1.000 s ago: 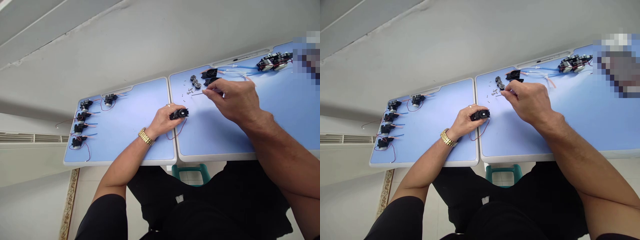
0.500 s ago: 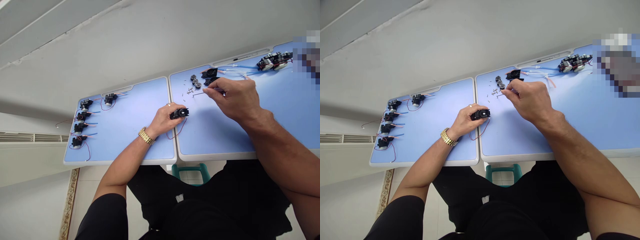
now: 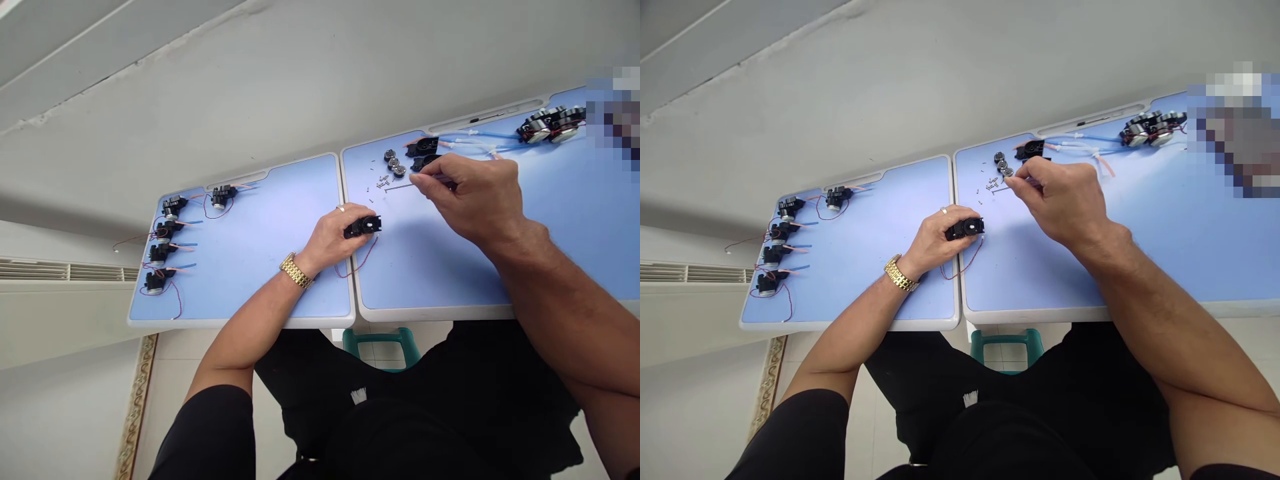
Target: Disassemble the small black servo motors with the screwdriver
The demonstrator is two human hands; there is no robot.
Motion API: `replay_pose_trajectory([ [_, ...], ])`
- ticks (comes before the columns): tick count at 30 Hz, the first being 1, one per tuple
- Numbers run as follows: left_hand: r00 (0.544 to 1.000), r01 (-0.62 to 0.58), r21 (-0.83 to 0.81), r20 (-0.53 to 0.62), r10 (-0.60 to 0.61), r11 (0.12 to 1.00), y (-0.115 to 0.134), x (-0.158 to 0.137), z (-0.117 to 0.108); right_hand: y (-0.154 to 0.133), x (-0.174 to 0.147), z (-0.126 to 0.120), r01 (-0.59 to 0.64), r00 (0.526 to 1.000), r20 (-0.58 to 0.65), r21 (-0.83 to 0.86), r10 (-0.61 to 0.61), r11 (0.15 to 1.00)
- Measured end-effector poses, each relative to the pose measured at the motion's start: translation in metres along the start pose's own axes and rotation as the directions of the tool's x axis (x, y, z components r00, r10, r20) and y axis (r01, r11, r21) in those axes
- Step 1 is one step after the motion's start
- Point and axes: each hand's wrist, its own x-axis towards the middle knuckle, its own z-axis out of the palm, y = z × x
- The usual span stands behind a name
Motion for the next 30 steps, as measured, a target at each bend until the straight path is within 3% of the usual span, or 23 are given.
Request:
replay_pose_trajectory([
  [5,0.999,-0.019,0.104,-0.041,0.024,0.994,-0.008,0.005,0.014,-0.003,0.001,0.0,-0.009,1.0,-0.018,0.007,0.009,1.0],
  [12,1.0,-0.014,0.111,-0.019,0.016,0.994,-0.009,0.018,0.035,-0.012,-0.002,-0.004,-0.029,0.999,0.015,0.042,0.029,0.999],
  [23,0.996,0.094,0.161,-0.016,-0.093,0.982,-0.008,0.037,0.036,0.0,0.0,0.001,0.03,0.996,-0.085,0.102,-0.021,0.994],
  [30,0.993,0.073,0.086,-0.102,-0.064,0.994,-0.008,0.028,0.024,0.0,0.003,-0.003,0.053,0.989,-0.145,0.101,-0.038,0.993],
])
